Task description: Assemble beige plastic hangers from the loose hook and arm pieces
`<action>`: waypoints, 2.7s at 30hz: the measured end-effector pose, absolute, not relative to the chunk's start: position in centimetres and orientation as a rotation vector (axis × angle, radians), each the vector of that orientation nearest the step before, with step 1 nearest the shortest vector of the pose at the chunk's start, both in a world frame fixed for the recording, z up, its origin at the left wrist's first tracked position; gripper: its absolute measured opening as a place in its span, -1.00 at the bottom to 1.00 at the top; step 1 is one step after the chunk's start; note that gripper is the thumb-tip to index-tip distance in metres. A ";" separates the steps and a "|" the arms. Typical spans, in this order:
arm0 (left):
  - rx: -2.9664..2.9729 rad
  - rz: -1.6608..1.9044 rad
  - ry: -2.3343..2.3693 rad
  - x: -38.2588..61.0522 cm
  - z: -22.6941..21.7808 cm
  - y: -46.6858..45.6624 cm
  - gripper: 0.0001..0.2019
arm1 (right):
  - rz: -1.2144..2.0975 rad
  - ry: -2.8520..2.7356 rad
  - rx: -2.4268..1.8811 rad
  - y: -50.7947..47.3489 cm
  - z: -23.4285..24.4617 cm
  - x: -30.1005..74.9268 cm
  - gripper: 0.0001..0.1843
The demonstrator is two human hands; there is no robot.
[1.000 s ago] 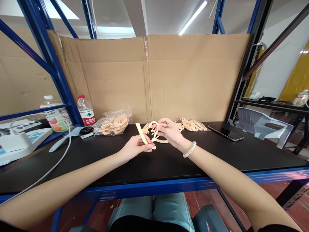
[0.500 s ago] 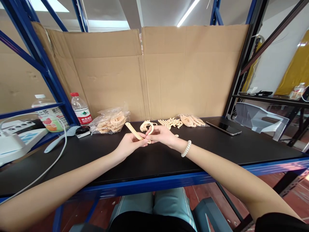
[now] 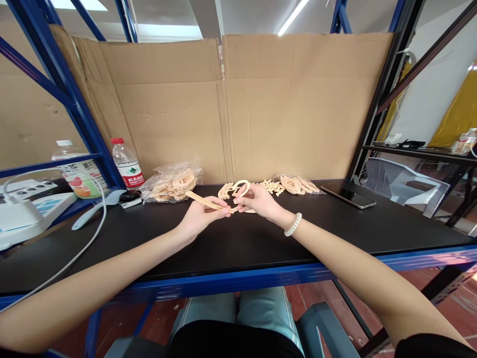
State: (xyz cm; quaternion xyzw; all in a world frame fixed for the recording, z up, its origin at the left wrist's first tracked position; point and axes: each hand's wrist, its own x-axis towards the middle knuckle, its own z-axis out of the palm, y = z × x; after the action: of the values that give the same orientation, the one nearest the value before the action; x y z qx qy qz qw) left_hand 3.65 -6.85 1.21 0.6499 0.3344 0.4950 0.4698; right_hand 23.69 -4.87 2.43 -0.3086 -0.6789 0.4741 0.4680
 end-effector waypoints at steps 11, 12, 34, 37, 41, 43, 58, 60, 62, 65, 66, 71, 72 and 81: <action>1.628 1.238 0.931 3.4 1.5 -6.8 -0.71 | 1.430 -1.625 -0.689 -4.6 1.2 23.6 -0.70; 1.639 1.235 0.924 3.5 1.5 -6.8 -0.71 | 1.469 -1.638 -0.686 -4.6 1.2 23.6 -0.70; 1.715 1.279 0.876 3.5 1.1 -6.6 -0.74 | 1.734 -1.583 -0.745 -5.3 2.3 23.8 -0.70; 1.734 1.272 0.876 3.5 1.1 -6.6 -0.75 | 1.723 -1.599 -0.745 -5.3 2.2 23.8 -0.72; 1.728 1.267 0.866 3.5 1.1 -6.7 -0.75 | 1.700 -1.616 -0.726 -5.2 2.1 23.8 -0.73; 1.717 1.262 0.863 3.5 1.1 -6.7 -0.75 | 1.697 -1.629 -0.711 -5.1 2.1 23.8 -0.71; 1.686 1.308 0.793 3.7 1.3 -6.9 -0.75 | 1.422 -1.568 -0.710 -6.1 1.9 22.7 -0.71; 1.687 1.316 0.788 3.8 1.3 -6.9 -0.76 | 1.412 -1.563 -0.711 -6.1 1.8 22.6 -0.72; 1.695 1.326 0.787 3.8 1.3 -6.9 -0.76 | 1.409 -1.555 -0.705 -6.1 1.8 22.5 -0.73; 1.703 1.332 0.783 3.7 1.3 -7.0 -0.77 | 1.407 -1.547 -0.690 -6.2 1.9 22.6 -0.72; 1.702 1.329 0.782 3.7 1.3 -6.9 -0.77 | 1.413 -1.549 -0.687 -6.2 1.9 22.6 -0.72; 1.676 1.312 0.776 3.6 1.3 -6.7 -0.75 | 1.473 -1.559 -0.669 -5.9 1.8 22.9 -0.73; 1.665 1.312 0.770 3.6 1.3 -6.7 -0.74 | 1.477 -1.558 -0.663 -5.9 1.8 23.0 -0.73; 1.664 1.317 0.760 3.6 1.5 -6.8 -0.74 | 1.390 -1.544 -0.675 -6.2 1.7 22.6 -0.71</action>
State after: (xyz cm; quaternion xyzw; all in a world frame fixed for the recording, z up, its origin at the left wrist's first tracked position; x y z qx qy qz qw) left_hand 3.59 -6.75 1.47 0.6666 0.3046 0.5277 0.4294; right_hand 22.64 -6.16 1.69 -0.2744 -0.6275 0.5647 0.4605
